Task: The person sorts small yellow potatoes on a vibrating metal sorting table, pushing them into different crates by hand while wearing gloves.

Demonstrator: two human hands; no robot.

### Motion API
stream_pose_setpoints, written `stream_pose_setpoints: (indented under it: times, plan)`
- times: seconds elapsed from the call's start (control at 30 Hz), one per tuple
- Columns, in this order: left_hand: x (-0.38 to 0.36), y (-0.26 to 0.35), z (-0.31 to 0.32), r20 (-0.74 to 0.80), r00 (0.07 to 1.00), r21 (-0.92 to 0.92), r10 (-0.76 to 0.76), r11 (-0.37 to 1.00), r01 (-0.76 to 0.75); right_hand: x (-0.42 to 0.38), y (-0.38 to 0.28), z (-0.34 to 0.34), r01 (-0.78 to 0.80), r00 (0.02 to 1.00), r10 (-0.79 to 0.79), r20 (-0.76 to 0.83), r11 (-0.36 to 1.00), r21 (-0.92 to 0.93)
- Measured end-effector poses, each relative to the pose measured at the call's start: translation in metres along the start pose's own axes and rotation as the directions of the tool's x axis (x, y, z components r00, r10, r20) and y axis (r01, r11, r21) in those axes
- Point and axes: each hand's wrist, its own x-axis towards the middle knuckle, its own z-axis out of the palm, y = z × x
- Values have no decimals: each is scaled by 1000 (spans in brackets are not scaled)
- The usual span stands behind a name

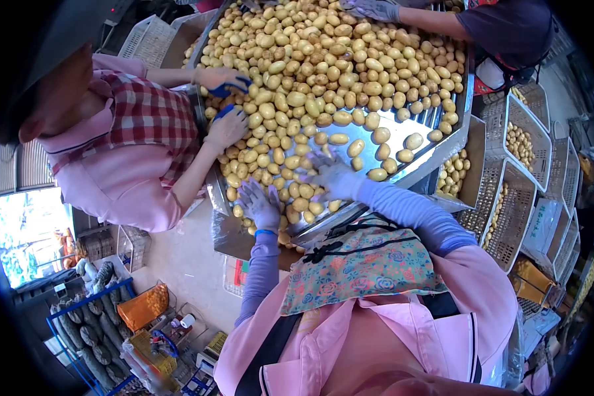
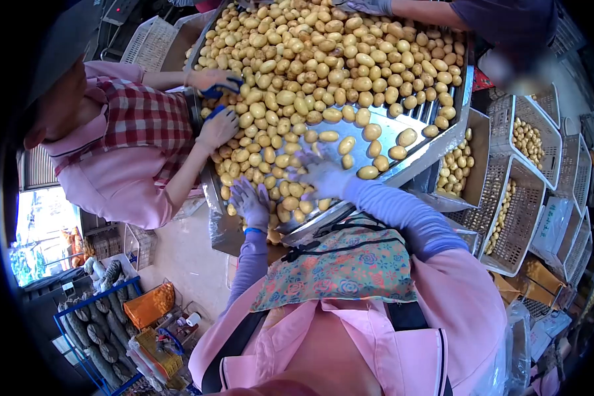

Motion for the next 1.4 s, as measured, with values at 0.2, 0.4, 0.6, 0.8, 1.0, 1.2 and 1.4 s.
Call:
stream_pose_setpoints:
  times: [0.2, 0.4, 0.6, 0.8, 1.0, 1.2, 1.4]
  plan:
    - [-30, 68, -21, 381, 834, 336, 400, 780, -528, 46, 14, -4, 216, 976, -212, -41, 945, 245]
    - [5, 40, -37, 166, 916, -151, 366, 927, -343, 72, 100, -59, -312, 903, 264, -337, 945, -94]
    - [26, 134, 6, 60, 967, -130, 249, 962, -240, 83, 70, -40, -458, 889, 457, -34, 883, -102]
    - [-7, 56, -23, 141, 751, -92, 646, 763, -639, -45, 84, -43, -236, 831, 483, -274, 754, 613]
    - [17, 11, 14, -24, 989, -131, 145, 980, -147, -252, 89, -71, -663, 730, 537, 423, 706, 249]
    - [52, 151, 32, -71, 948, -115, 310, 942, -317, -250, 92, -46, -387, 733, 679, 37, 372, 844]
    - [-3, 137, -32, 34, 776, -369, 630, 730, -576, -137, 89, -29, -448, 886, 442, -142, 894, -17]
